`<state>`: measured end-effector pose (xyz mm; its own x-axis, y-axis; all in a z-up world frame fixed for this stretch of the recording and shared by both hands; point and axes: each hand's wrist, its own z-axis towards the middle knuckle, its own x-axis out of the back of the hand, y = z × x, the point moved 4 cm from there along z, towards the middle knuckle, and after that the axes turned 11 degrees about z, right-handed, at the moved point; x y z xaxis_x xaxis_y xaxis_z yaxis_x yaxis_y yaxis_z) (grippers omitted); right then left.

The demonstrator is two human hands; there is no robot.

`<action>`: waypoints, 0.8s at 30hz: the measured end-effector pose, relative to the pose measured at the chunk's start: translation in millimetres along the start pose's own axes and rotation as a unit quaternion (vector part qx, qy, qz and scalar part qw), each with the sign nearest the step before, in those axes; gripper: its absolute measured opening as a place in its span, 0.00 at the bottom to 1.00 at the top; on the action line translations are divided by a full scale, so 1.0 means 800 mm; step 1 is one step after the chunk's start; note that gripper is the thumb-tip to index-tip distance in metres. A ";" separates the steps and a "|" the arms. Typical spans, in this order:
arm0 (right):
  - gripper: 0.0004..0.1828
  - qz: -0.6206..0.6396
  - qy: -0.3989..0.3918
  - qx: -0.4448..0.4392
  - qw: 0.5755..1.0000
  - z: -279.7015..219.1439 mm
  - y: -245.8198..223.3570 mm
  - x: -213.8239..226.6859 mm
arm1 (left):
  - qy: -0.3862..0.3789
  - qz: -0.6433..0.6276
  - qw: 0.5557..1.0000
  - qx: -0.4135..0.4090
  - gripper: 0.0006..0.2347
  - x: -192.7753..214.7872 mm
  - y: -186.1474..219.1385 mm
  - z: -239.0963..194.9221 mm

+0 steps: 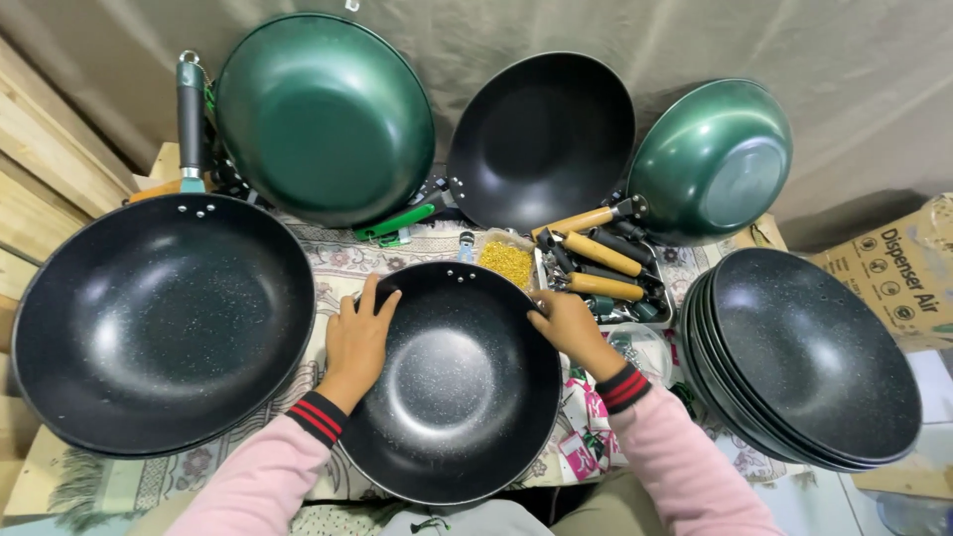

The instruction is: The person assembles a frying pan by first attaching a metal bracket to the pan's rim using a screwdriver. They then insert a handle into the bracket and secure it with a screw. Finally, they attach a small green tag to the handle.

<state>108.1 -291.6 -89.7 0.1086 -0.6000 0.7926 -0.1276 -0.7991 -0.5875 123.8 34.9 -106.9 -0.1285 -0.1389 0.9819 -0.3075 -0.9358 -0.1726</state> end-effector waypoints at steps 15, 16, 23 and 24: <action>0.10 0.165 0.140 -0.039 0.976 -0.001 0.035 0.006 | 0.101 0.011 0.994 0.029 0.27 -0.027 0.000 0.021; 0.10 0.165 0.141 -0.039 0.975 -0.005 0.042 0.010 | 0.101 0.011 0.994 0.028 0.27 -0.016 0.007 0.020; 0.13 -0.043 -0.068 -0.122 0.989 -0.044 0.047 -0.003 | 0.087 -0.203 0.970 -0.100 0.23 0.045 0.099 0.001; 0.15 -0.064 -0.102 -0.115 0.986 -0.053 0.035 -0.006 | 0.075 -0.236 0.959 -0.136 0.23 0.043 0.118 -0.004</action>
<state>62.1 -309.8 -103.0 0.3306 -0.5087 0.7950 -0.3178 -0.8531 -0.4138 87.2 -56.9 -89.3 -0.0435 0.3469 0.9369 -0.5963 -0.7614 0.2543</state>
